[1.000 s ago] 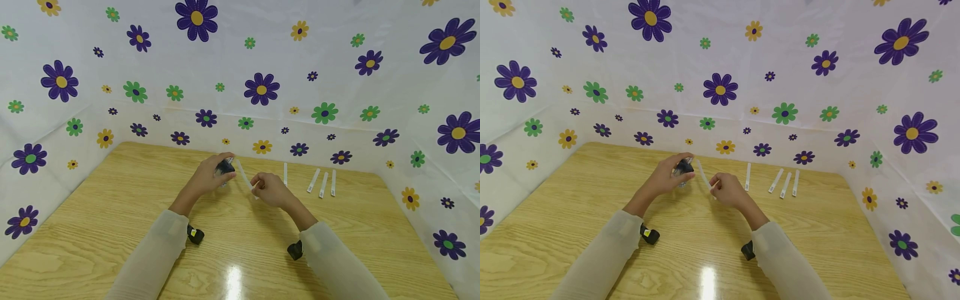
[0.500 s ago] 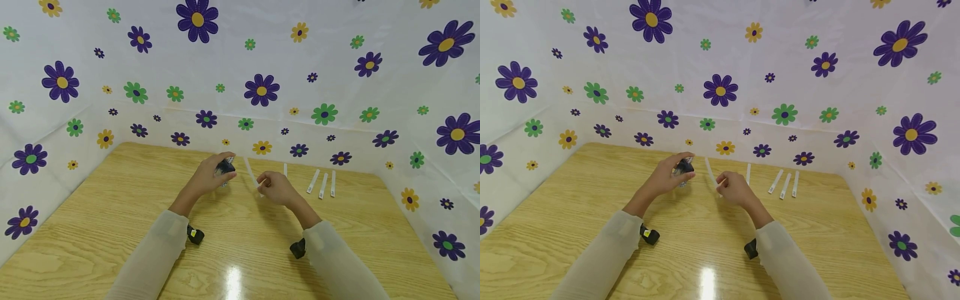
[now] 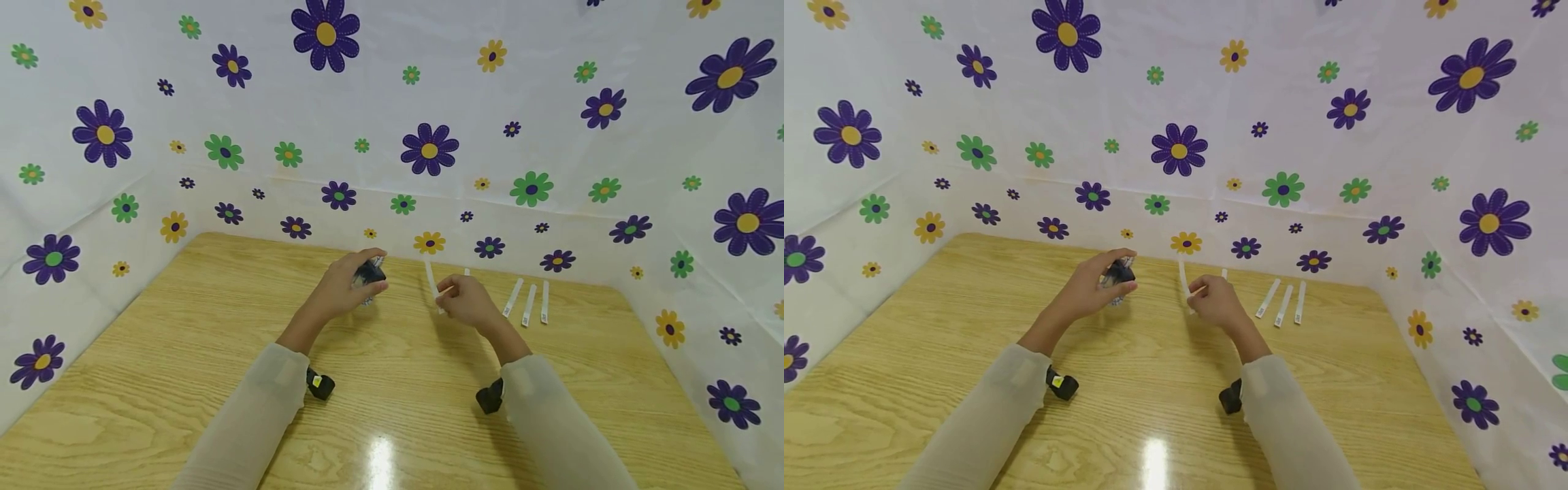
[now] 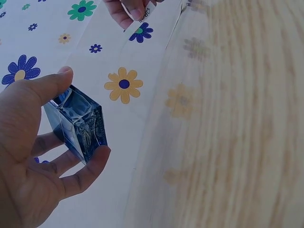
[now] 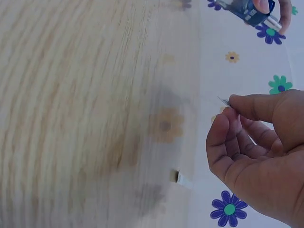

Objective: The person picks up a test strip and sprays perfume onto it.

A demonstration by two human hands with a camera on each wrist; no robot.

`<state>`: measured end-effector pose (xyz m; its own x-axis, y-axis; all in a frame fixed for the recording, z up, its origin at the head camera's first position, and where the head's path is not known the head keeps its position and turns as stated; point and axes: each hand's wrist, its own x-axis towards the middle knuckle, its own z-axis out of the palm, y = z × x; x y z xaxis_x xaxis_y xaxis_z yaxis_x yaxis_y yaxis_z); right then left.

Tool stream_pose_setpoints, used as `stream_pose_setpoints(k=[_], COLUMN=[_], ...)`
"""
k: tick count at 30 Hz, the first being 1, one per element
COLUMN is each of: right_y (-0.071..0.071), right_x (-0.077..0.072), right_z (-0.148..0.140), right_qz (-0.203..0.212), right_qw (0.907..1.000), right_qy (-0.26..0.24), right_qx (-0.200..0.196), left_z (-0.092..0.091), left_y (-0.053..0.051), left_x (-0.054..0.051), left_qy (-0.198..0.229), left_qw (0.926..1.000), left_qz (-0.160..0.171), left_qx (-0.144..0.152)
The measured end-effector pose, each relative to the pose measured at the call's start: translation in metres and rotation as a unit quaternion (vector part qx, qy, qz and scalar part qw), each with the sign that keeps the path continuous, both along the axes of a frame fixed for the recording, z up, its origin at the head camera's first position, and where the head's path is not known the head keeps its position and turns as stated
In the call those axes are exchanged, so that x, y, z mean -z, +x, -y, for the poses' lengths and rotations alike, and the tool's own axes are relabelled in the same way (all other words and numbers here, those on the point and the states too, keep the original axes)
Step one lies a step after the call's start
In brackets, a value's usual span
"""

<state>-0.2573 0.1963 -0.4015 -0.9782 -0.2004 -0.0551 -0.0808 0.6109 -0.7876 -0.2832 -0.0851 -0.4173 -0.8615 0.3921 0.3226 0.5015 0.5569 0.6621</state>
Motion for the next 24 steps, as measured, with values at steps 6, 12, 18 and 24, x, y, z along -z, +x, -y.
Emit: stream_pose_setpoints(k=[6, 12, 18, 24], right_y=[-0.007, -0.015, -0.022, -0.026], right_x=[0.004, 0.008, 0.007, 0.006], right_z=[-0.005, -0.012, -0.015, -0.017], right_qz=[0.032, 0.059, 0.086, 0.110], right_qw=[0.9986, 0.9956, 0.9906, 0.9868], right_qy=[-0.021, -0.044, -0.072, -0.078], right_qx=[0.038, 0.059, 0.078, 0.088], left_z=[0.000, 0.000, 0.000, 0.000], left_y=[0.001, 0.000, -0.001, -0.002], left_x=[-0.001, -0.001, 0.001, 0.003], left_qy=[0.004, -0.003, -0.004, -0.007], left_qw=[0.9999, 0.9998, 0.9997, 0.9995], left_qz=[0.009, 0.008, 0.007, 0.000], left_qx=[0.006, 0.017, 0.022, 0.031])
